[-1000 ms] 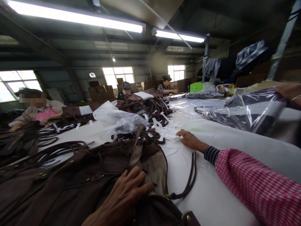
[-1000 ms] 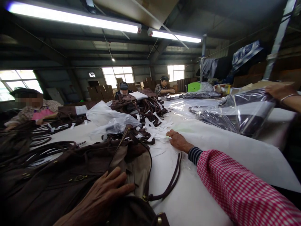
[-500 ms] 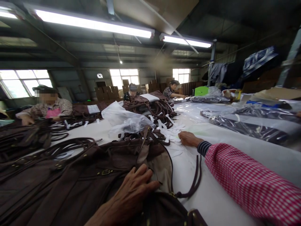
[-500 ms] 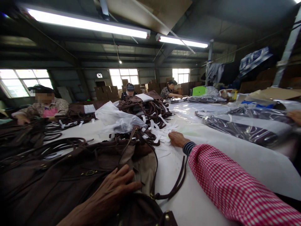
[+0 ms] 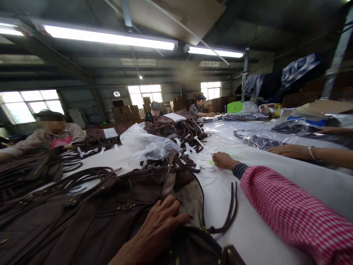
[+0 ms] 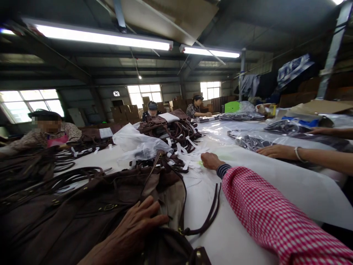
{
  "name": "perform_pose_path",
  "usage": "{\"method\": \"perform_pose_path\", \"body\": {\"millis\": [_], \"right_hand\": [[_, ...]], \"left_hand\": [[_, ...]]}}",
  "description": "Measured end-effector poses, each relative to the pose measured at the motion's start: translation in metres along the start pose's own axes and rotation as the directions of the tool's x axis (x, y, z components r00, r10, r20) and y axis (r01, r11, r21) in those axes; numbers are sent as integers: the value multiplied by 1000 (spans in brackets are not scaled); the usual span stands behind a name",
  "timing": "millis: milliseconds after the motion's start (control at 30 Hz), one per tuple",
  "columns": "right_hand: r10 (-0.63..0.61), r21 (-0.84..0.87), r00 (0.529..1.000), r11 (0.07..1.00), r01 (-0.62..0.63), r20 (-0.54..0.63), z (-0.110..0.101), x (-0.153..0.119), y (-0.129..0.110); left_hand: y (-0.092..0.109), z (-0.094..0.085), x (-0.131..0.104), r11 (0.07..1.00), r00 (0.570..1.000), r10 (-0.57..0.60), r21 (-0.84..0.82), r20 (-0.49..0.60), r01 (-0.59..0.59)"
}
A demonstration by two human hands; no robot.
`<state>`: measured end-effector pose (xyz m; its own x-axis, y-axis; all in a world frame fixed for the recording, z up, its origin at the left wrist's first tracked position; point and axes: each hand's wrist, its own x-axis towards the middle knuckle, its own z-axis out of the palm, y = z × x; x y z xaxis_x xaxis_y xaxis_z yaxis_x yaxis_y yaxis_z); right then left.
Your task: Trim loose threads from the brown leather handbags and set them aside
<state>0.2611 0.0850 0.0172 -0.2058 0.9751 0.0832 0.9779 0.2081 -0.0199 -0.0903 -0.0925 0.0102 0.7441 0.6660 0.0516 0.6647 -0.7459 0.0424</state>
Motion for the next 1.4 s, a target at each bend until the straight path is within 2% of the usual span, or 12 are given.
{"method": "perform_pose_path", "body": {"millis": [133, 267, 433, 533, 733, 800, 900, 1000, 1100, 1233, 1300, 1400], "right_hand": [[-25, 107, 996, 994, 16, 86, -30, -21, 25], [-41, 155, 996, 987, 29, 75, -50, -72, 39], [-39, 47, 997, 998, 43, -68, -36, -149, 37], [-78, -105, 992, 992, 68, -95, -21, -179, 33], [-150, -347, 955, 936, 53, -257, -18, -180, 35], [-141, -306, 935, 951, 37, -326, -23, -173, 38], [-63, -54, 898, 998, 44, -436, -33, -162, 34], [29, 339, 883, 929, 149, -468, -45, -153, 7], [18, 669, 917, 690, 276, -397, -46, -141, -47], [-89, 881, 954, 367, 298, -286, -23, -116, -133], [-77, 898, 960, 340, 277, -267, -4, -103, -163], [13, 915, 975, 349, 202, -220, 23, -91, -182]], "left_hand": [[-2, 0, 1, 1000, 1000, 9, -1, -17, -9], [-2, -4, 4, 999, 999, 37, 11, -24, -37], [-3, -6, 6, 994, 996, 85, 71, -36, -82], [-3, -7, 7, 988, 993, 110, 111, -35, -106], [4, -14, 6, 976, 995, 103, 192, -10, -99], [5, -14, 5, 971, 994, 105, 217, -17, -99], [5, -12, 5, 960, 986, 140, 258, -90, -113], [7, -12, 6, 937, 962, 202, 322, -183, -136], [12, -17, 6, 895, 935, 297, 398, -196, -201], [18, -28, 1, 876, 949, 304, 417, -85, -243], [20, -37, -2, 902, 966, 257, 364, -20, -232], [23, -53, 3, 962, 986, 138, 224, 93, -156]]}}
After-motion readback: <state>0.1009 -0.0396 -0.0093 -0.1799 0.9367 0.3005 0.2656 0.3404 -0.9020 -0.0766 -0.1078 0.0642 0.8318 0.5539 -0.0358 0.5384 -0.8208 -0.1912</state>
